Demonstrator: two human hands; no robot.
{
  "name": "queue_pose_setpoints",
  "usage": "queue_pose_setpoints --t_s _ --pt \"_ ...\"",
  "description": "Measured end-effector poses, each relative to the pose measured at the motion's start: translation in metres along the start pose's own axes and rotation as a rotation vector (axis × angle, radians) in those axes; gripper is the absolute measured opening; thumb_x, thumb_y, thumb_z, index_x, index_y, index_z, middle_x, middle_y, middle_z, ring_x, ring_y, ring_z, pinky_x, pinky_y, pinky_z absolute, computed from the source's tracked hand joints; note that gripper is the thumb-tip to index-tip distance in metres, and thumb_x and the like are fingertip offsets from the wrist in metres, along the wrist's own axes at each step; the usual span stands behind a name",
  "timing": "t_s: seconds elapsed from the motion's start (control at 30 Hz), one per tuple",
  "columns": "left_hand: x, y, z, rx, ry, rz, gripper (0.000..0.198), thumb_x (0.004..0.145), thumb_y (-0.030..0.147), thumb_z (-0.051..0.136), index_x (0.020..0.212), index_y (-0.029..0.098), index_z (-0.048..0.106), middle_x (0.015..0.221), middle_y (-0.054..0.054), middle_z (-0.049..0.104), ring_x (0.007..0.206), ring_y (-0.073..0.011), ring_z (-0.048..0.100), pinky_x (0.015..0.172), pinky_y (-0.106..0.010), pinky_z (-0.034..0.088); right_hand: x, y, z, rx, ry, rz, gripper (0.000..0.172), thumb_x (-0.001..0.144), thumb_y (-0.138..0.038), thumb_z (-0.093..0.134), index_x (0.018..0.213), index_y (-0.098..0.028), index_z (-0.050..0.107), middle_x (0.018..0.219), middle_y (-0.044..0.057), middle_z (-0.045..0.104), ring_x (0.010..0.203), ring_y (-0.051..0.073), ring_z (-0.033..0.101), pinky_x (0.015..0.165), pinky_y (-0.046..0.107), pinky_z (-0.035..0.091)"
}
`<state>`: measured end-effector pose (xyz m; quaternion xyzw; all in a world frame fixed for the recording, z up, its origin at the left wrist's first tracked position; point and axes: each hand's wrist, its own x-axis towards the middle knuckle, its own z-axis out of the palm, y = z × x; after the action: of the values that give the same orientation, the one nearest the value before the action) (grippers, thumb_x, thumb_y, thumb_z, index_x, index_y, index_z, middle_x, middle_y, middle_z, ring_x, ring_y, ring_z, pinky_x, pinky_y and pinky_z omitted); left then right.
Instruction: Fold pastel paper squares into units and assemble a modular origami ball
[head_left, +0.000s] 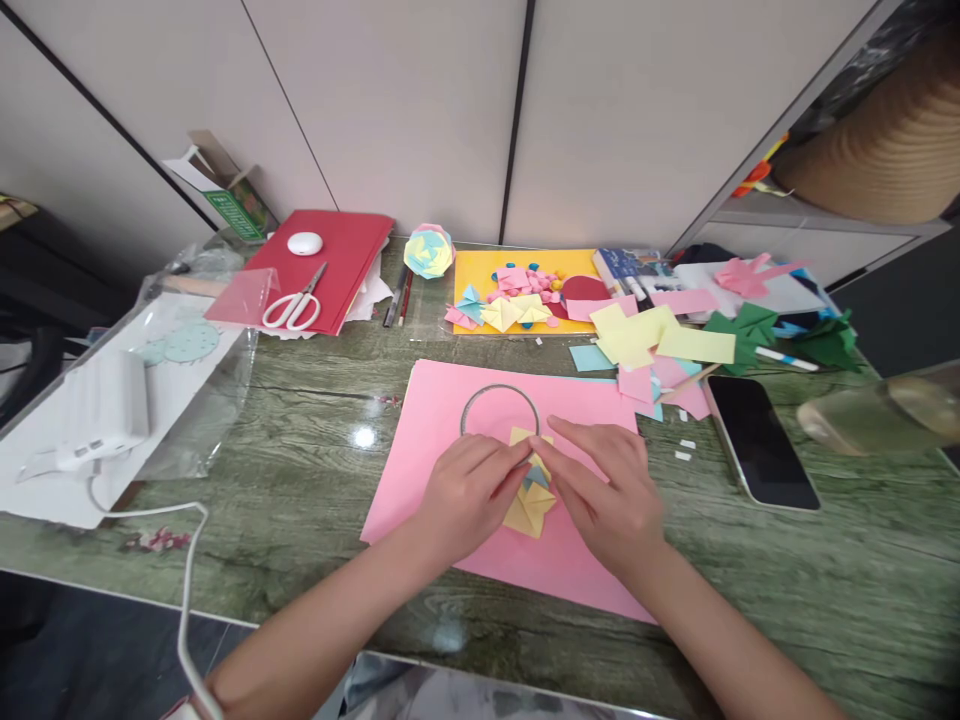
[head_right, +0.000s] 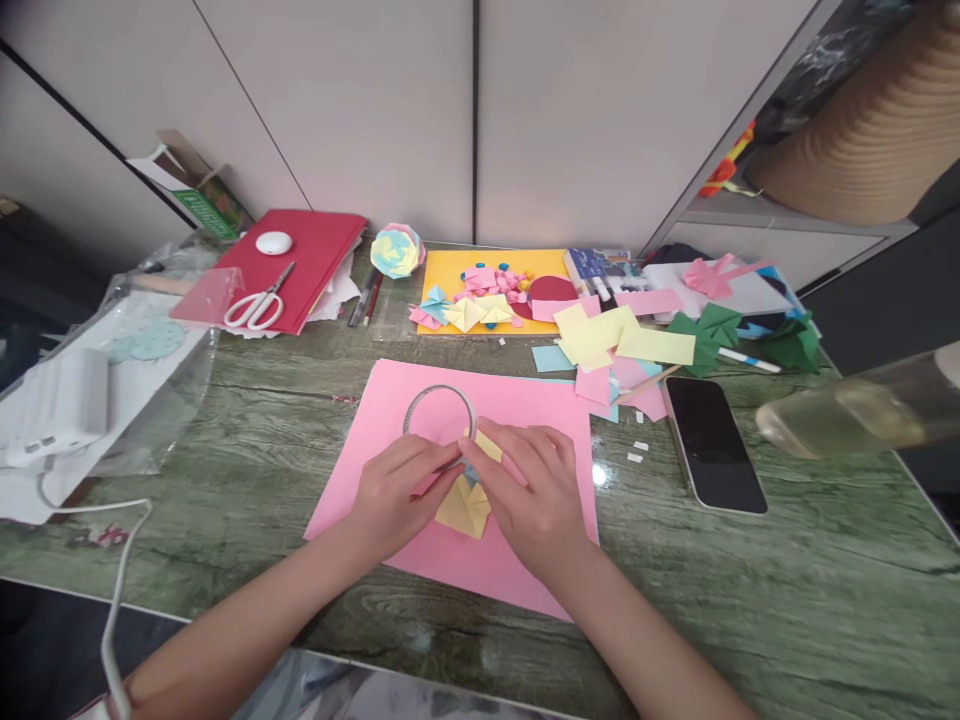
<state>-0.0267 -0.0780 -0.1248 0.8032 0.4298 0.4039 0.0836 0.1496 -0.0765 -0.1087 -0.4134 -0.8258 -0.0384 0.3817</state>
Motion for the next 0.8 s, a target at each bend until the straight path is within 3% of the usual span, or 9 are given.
queue_pose_setpoints --t_s 0.1,0.23,0.47,0.8 --pt "-0.001 0.0 0.001 0.009 -0.02 -0.009 0.021 0.083 0.017 0.054 0.103 0.017 0.06 0.073 -0.004 0.065 0.069 -0.0139 0.058 0.064 -0.028 0.049 0.003 -0.001 -0.003 -0.174 0.028 -0.085 0.031 0.073 -0.006 0.066 0.098 -0.024 0.064 0.1 0.004 0.071 0.087 0.02 0.063 0.078 0.04 0.039" --pt "0.0 -0.001 0.002 0.043 -0.038 0.009 0.025 0.082 0.015 0.055 0.107 0.015 0.057 0.073 -0.004 0.065 0.069 -0.0142 0.057 0.063 -0.028 0.047 0.006 -0.006 -0.004 -0.224 0.052 -0.102 0.022 0.07 -0.01 0.071 0.087 -0.022 0.064 0.094 0.002 0.073 0.084 0.02 0.063 0.076 0.039 0.036" --pt "-0.002 -0.001 0.001 0.207 -0.072 0.175 0.03 0.081 0.009 0.054 0.111 0.012 0.053 0.074 -0.004 0.066 0.067 -0.0151 0.056 0.061 -0.03 0.042 0.007 -0.007 0.002 -0.11 -0.037 0.073 0.011 0.073 -0.012 0.065 0.076 -0.02 0.057 0.089 0.004 0.068 0.085 0.021 0.058 0.075 0.037 0.036" --pt "-0.004 0.01 0.0 0.049 0.084 0.108 0.026 0.08 0.01 0.055 0.106 0.016 0.058 0.064 -0.002 0.061 0.059 -0.0128 0.05 0.056 -0.027 0.038 0.004 -0.02 0.007 0.119 -0.077 0.422 0.008 0.073 -0.015 0.057 0.071 -0.021 0.053 0.089 0.004 0.055 0.089 0.022 0.05 0.079 0.039 0.036"
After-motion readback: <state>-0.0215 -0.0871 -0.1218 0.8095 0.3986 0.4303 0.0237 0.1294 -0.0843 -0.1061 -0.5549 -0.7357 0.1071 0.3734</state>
